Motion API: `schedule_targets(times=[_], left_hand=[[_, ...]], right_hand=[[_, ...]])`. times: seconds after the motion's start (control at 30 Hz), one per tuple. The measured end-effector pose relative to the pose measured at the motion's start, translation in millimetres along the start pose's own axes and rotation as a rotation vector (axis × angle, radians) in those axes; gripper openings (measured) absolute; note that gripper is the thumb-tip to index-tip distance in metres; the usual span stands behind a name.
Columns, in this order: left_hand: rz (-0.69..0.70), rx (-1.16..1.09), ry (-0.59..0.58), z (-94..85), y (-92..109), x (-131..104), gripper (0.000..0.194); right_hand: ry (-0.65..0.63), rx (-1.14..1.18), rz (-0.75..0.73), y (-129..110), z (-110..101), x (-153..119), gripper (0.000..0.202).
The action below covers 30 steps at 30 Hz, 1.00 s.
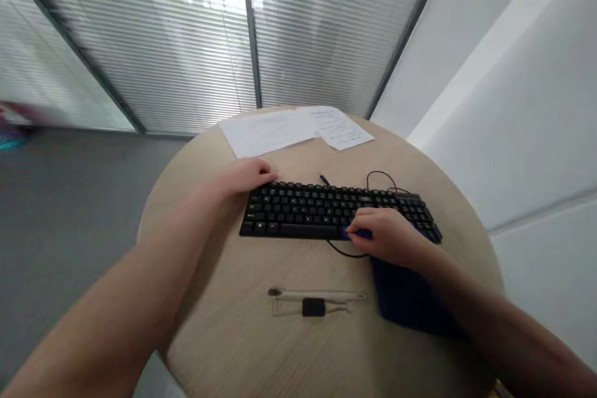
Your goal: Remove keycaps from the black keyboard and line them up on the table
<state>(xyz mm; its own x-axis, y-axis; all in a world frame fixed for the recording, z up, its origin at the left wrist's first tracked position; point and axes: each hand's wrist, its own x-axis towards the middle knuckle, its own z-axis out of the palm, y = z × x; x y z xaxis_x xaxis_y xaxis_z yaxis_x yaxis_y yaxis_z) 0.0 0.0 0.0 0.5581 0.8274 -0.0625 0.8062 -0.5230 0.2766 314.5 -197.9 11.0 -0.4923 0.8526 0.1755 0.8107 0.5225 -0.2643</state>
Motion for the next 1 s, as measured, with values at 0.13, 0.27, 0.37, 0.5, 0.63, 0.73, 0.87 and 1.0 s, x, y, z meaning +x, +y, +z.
schedule_targets(times=[0.13, 0.27, 0.37, 0.5, 0.63, 0.73, 0.87, 1.0], left_hand=[[-0.028, -0.01, -0.009, -3.1, 3.9, -2.7, 0.046], [-0.011, -0.001, 0.002, -4.1, 6.9, -3.8, 0.043], [-0.014, 0.002, 0.009, -3.9, 8.5, -4.4, 0.042], [-0.019, 0.013, 0.01, -4.3, 10.7, -4.8, 0.041], [-0.016, 0.036, 0.011, -3.9, 11.5, -3.8, 0.042], [-0.011, 0.033, 0.011, -3.1, 11.0, -3.3, 0.042], [-0.006, 0.04, 0.019, -3.4, 11.6, -4.6, 0.042], [-0.01, 0.038, 0.02, -4.1, 12.1, -5.4, 0.042]], right_hand=[[0.133, 0.047, -0.011, -4.2, 2.6, 0.4, 0.014], [0.089, 0.006, -0.027, -13.7, 6.9, 7.6, 0.016], [0.004, -0.046, -0.009, -18.7, 8.0, 13.5, 0.014], [-0.025, -0.096, -0.042, -26.3, 7.4, 22.3, 0.016], [-0.085, -0.192, -0.095, -43.2, 9.5, 38.8, 0.021], [-0.146, -0.205, -0.126, -59.5, 13.6, 57.8, 0.022], [-0.196, -0.2, -0.175, -78.1, 19.1, 81.6, 0.026], [-0.213, -0.22, -0.17, -79.9, 15.9, 83.4, 0.024]])
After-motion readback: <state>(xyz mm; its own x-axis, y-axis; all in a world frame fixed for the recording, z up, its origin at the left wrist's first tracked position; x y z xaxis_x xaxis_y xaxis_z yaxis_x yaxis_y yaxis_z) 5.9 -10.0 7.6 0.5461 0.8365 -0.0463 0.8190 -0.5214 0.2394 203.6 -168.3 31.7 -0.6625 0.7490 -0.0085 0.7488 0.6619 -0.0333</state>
